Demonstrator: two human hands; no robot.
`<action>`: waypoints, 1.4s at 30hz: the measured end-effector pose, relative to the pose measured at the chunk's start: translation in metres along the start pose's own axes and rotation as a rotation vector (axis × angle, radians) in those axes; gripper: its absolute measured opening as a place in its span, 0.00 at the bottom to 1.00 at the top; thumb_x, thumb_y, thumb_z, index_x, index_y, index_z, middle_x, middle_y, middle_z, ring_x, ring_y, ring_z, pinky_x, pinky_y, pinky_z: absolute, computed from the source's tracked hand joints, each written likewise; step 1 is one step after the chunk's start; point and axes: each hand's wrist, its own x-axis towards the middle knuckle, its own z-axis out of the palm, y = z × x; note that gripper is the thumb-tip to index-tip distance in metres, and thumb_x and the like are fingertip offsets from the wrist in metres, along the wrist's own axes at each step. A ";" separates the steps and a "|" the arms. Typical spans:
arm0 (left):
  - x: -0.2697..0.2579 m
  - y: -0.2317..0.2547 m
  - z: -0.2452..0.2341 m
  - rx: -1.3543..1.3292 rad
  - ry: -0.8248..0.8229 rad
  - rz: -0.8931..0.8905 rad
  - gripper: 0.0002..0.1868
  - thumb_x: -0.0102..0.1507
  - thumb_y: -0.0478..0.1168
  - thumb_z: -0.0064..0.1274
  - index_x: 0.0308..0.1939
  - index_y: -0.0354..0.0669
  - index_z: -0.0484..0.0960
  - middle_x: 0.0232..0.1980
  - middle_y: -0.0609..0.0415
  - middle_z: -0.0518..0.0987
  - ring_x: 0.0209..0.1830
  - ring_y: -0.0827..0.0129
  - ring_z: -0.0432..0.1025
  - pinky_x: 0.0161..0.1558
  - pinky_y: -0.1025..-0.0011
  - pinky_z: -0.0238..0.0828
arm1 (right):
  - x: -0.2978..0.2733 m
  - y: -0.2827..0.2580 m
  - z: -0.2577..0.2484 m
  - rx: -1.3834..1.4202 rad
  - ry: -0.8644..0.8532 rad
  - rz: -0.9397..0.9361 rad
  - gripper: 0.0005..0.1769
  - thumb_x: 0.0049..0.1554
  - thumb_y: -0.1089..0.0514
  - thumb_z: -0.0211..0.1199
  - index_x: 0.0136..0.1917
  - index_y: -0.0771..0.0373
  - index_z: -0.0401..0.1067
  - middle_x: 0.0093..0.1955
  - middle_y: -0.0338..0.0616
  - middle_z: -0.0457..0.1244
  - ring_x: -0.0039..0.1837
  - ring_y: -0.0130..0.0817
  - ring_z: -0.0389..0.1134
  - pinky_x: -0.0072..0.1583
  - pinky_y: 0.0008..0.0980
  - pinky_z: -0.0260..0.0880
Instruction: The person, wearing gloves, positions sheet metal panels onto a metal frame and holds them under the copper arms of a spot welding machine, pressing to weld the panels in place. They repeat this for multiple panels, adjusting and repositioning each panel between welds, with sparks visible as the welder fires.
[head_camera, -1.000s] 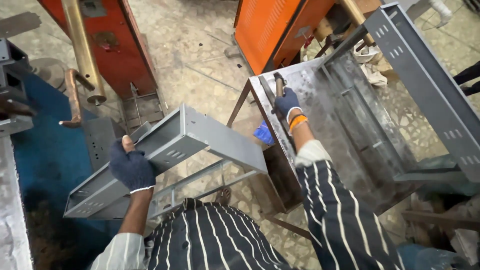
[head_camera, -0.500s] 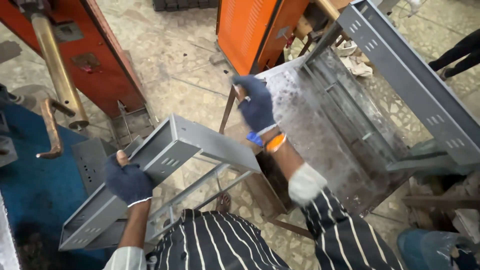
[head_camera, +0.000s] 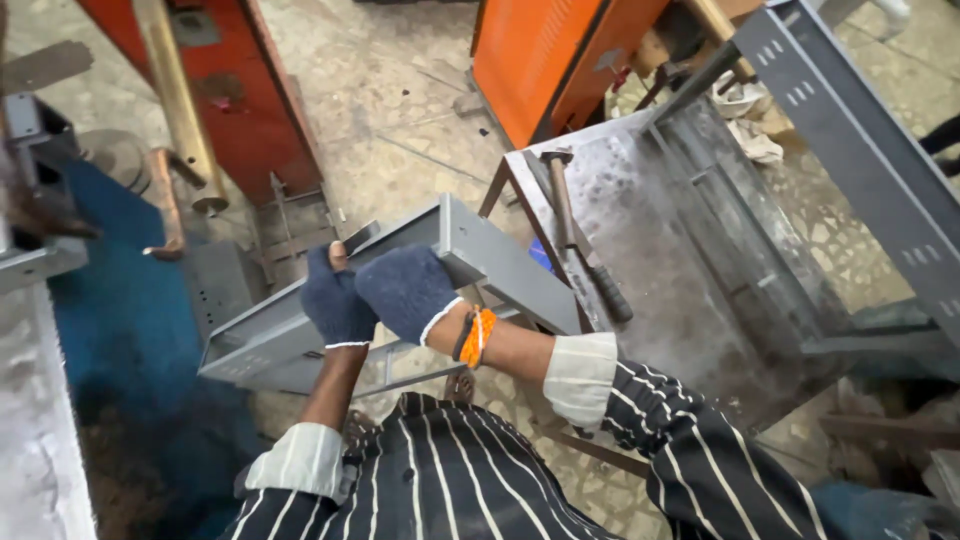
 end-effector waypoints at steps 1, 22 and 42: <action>-0.001 0.002 -0.005 0.006 0.009 -0.005 0.21 0.76 0.52 0.43 0.41 0.38 0.76 0.31 0.36 0.75 0.30 0.40 0.71 0.32 0.51 0.62 | -0.002 0.000 -0.001 0.004 -0.001 -0.011 0.07 0.51 0.57 0.61 0.33 0.56 0.78 0.32 0.47 0.68 0.40 0.46 0.72 0.43 0.47 0.69; 0.017 -0.043 -0.090 0.282 0.114 0.359 0.02 0.69 0.41 0.53 0.44 0.51 0.79 0.23 0.43 0.74 0.24 0.44 0.73 0.28 0.50 0.66 | -0.053 0.092 0.033 0.418 0.306 0.086 0.17 0.43 0.44 0.76 0.37 0.58 0.79 0.36 0.47 0.69 0.41 0.50 0.71 0.44 0.46 0.68; -0.003 0.001 -0.174 0.255 0.147 0.525 0.16 0.59 0.33 0.52 0.49 0.45 0.85 0.38 0.49 0.82 0.35 0.54 0.77 0.38 0.56 0.70 | 0.005 -0.038 0.108 0.891 0.095 0.134 0.19 0.48 0.47 0.76 0.44 0.64 0.81 0.40 0.54 0.71 0.42 0.46 0.75 0.45 0.39 0.72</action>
